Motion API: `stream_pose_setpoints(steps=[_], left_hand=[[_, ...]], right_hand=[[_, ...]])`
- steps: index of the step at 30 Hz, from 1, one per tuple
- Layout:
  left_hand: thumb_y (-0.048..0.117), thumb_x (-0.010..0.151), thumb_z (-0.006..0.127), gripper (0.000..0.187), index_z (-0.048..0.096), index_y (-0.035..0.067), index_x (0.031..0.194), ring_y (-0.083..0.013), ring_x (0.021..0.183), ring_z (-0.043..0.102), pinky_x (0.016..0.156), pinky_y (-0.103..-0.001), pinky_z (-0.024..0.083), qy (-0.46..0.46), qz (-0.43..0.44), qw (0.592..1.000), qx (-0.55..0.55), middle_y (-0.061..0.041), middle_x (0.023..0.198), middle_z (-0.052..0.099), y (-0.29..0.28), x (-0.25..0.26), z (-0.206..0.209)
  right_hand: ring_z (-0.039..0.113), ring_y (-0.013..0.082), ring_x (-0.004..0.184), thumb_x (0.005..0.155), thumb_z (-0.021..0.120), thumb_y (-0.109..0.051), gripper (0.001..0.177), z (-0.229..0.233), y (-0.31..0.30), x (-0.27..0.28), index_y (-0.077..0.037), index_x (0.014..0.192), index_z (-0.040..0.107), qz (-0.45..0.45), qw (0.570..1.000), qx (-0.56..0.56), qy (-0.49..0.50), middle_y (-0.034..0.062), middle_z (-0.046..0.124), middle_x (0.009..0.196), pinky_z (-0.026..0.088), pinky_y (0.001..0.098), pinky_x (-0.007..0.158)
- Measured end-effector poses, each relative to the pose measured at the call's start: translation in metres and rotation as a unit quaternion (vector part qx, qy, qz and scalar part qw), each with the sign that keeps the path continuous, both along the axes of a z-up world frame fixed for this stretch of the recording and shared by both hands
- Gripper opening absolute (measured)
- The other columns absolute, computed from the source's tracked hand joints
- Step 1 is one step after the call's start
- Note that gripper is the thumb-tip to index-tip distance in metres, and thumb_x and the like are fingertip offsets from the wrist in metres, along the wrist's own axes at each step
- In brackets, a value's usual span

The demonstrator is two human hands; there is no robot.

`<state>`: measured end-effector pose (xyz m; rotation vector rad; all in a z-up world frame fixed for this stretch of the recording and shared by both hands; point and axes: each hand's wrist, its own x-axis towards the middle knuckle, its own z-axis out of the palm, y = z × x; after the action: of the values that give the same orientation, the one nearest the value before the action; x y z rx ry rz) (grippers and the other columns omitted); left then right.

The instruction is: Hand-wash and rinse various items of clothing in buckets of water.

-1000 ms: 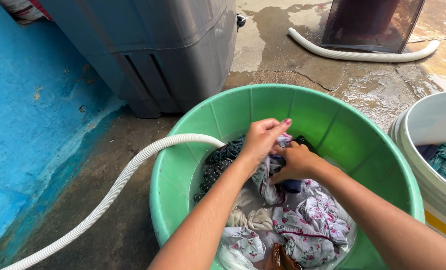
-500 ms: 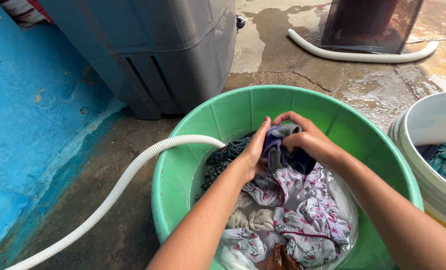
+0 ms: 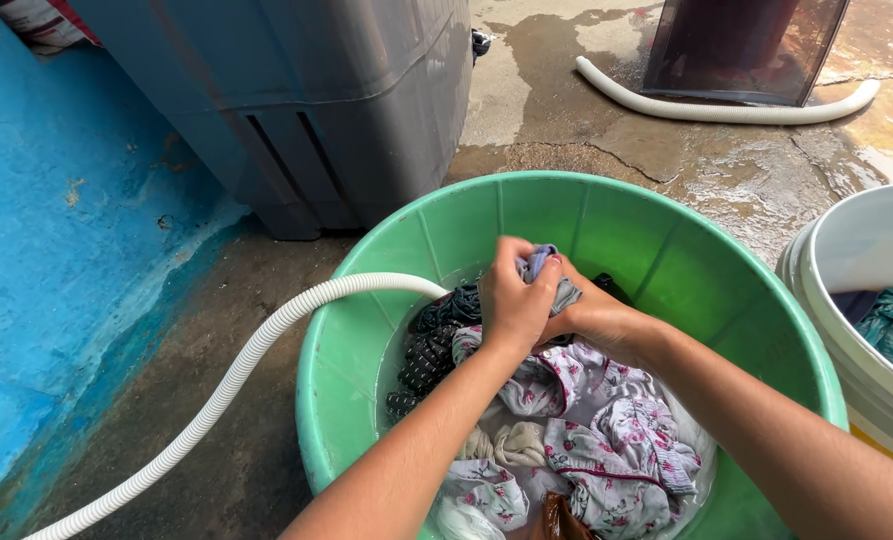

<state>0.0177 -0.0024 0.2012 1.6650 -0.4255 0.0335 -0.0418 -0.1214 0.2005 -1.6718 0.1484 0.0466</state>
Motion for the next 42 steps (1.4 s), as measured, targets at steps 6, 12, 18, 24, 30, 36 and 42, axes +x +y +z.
stream_pose_setpoints(steps=[6, 12, 18, 24, 30, 36, 42], left_hand=[[0.031, 0.078, 0.078, 0.032, 0.068, 0.008, 0.097, -0.0320, 0.073, 0.067, 0.066, -0.043, 0.053, -0.241, -0.033, 0.964, 0.104, -0.017, 0.087, 0.067, 0.007, -0.022, 0.039], [0.032, 0.086, 0.072, 0.036, 0.065, 0.001, 0.070, -0.0326, 0.057, 0.064, 0.055, -0.044, 0.048, -0.125, -0.022, 0.983, 0.130, -0.016, 0.063, 0.063, 0.004, -0.009, 0.042], [0.031, 0.088, 0.068, 0.038, 0.060, -0.002, 0.069, -0.0347, 0.052, 0.064, 0.054, -0.046, 0.045, -0.038, 0.003, 0.993, 0.116, -0.020, 0.059, 0.059, 0.002, -0.007, 0.021], [0.055, 0.083, 0.066, 0.051, 0.071, 0.008, 0.100, -0.0417, 0.092, 0.067, 0.077, -0.050, 0.052, -0.045, 0.046, 0.980, 0.187, -0.023, 0.100, 0.072, -0.017, -0.003, 0.035], [0.082, 0.079, 0.047, 0.083, 0.077, 0.013, 0.112, -0.0398, 0.103, 0.073, 0.088, -0.047, 0.057, 0.029, -0.158, 0.938, 0.308, -0.024, 0.109, 0.075, -0.077, -0.047, 0.128], [0.072, 0.081, 0.055, 0.081, 0.075, -0.002, 0.105, -0.0406, 0.092, 0.078, 0.078, -0.050, 0.061, 0.053, -0.274, 0.920, 0.273, -0.027, 0.104, 0.076, -0.192, -0.107, 0.142], [0.046, 0.078, 0.075, 0.088, 0.039, -0.008, 0.139, -0.0411, 0.109, 0.070, 0.091, -0.051, 0.061, 0.185, -0.306, 0.914, 0.193, -0.030, 0.128, 0.063, -0.318, -0.154, 0.057]], right_hand=[[0.065, 0.0133, 0.100, 0.083, 0.073, -0.023, 0.048, -0.042, -0.014, 0.014, -0.004, 0.125, 0.059, 0.048, 0.998, 0.026, -0.011, 0.0037, 0.067, 0.110, 0.058, 0.0312, 0.082], [0.063, 0.0114, 0.088, 0.090, 0.062, -0.019, 0.025, -0.062, -0.004, 0.023, -0.001, 0.107, 0.060, -0.010, 0.976, -0.117, -0.185, 0.0087, 0.070, 0.095, 0.056, 0.0319, 0.071], [0.072, 0.0259, 0.071, 0.086, 0.066, -0.018, 0.027, -0.024, 0.019, -0.002, 0.009, 0.089, 0.069, -0.044, 0.984, -0.111, -0.132, 0.0204, 0.077, 0.079, 0.058, 0.0421, 0.064], [0.068, 0.0478, 0.099, 0.074, 0.082, -0.034, 0.074, 0.077, 0.018, -0.051, -0.007, 0.133, 0.045, -0.152, 0.921, -0.358, 0.032, 0.0303, 0.070, 0.101, 0.052, 0.0545, 0.083], [0.070, 0.0398, 0.105, 0.060, 0.089, -0.031, 0.083, 0.134, -0.052, -0.110, -0.008, 0.127, 0.045, -0.150, 0.896, -0.417, -0.019, 0.0237, 0.072, 0.107, 0.054, 0.0487, 0.087], [0.068, 0.0358, 0.112, 0.064, 0.091, -0.039, 0.082, 0.149, -0.142, -0.178, -0.010, 0.128, 0.050, -0.227, 0.860, -0.453, 0.058, 0.0191, 0.071, 0.115, 0.052, 0.0484, 0.092], [0.061, 0.0391, 0.119, 0.061, 0.091, -0.041, 0.092, 0.069, -0.245, -0.218, -0.011, 0.138, 0.051, -0.307, 0.800, -0.508, 0.085, 0.0218, 0.063, 0.120, 0.048, 0.0498, 0.098]])
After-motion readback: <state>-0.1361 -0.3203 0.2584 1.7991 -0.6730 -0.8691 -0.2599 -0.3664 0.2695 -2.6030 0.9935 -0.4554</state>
